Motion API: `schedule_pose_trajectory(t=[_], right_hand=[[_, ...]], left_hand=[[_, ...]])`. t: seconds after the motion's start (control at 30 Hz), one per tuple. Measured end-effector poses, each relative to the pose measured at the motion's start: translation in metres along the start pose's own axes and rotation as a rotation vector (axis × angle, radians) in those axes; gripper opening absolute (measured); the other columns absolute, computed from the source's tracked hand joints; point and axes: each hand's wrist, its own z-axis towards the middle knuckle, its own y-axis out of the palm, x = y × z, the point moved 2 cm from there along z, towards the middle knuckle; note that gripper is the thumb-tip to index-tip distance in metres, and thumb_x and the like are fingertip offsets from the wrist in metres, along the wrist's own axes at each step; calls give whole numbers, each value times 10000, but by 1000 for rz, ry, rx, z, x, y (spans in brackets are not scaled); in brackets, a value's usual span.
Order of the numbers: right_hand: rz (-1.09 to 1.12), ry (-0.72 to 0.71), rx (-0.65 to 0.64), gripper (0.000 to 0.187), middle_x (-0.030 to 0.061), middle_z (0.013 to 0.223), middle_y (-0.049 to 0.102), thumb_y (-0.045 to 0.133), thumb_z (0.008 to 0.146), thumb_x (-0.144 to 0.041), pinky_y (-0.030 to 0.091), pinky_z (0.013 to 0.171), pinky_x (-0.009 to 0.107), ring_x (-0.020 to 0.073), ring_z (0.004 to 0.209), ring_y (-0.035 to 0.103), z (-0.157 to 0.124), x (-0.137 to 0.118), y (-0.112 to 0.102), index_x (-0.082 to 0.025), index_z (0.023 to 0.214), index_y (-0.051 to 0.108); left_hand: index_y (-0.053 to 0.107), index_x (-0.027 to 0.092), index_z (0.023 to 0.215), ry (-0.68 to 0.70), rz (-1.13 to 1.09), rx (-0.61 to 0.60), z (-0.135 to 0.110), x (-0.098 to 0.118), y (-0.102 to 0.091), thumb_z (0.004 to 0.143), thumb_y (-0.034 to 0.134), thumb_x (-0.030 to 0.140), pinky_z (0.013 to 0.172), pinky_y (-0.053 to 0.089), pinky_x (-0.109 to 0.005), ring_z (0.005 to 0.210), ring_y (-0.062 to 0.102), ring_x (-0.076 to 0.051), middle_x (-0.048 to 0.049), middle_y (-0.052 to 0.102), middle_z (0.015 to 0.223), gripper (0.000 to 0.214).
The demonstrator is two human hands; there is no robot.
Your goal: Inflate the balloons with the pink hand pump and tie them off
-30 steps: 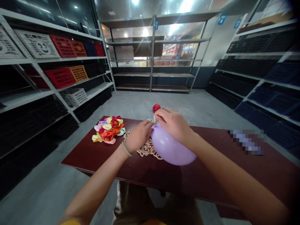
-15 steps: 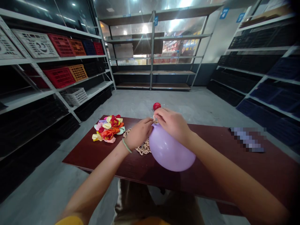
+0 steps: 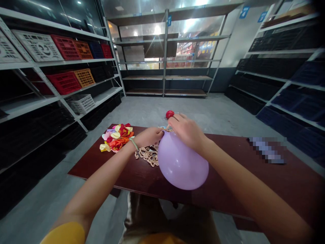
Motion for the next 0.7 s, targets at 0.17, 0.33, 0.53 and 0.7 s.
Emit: schedule_pose_trajectory(t=[0.17, 0.33, 0.53, 0.7], right_hand=[[-129, -84, -133, 178, 104, 984, 620, 459, 895, -51, 282, 626, 328, 211, 830, 509, 12, -9, -17, -179, 871, 579], [-41, -101, -163, 180, 74, 926, 620, 472, 902, -71, 279, 626, 332, 193, 779, 505, 24, -3, -22, -199, 850, 588], [39, -51, -148, 179, 55, 885, 620, 466, 935, -129, 331, 669, 321, 178, 797, 528, 28, 3, -27, -188, 848, 611], [-94, -100, -57, 173, 75, 937, 623, 482, 916, -84, 332, 689, 315, 199, 882, 533, 30, -5, -35, -167, 882, 630]], left_hand=[[495, 196, 587, -102, -112, -77, 8, -3, 1, 886, 393, 254, 474, 347, -252, 460, 529, -134, -17, 573, 528, 321], [501, 195, 596, -119, -175, -53, 11, -7, 1, 872, 429, 244, 454, 368, -232, 424, 537, -126, -10, 579, 506, 289], [520, 177, 607, -268, -577, -26, 8, -5, 3, 868, 431, 189, 496, 473, -231, 458, 579, -126, -30, 612, 534, 275], [540, 160, 631, -253, -909, -14, 3, 2, 7, 875, 446, 190, 626, 539, -250, 556, 640, -125, -64, 661, 594, 264]])
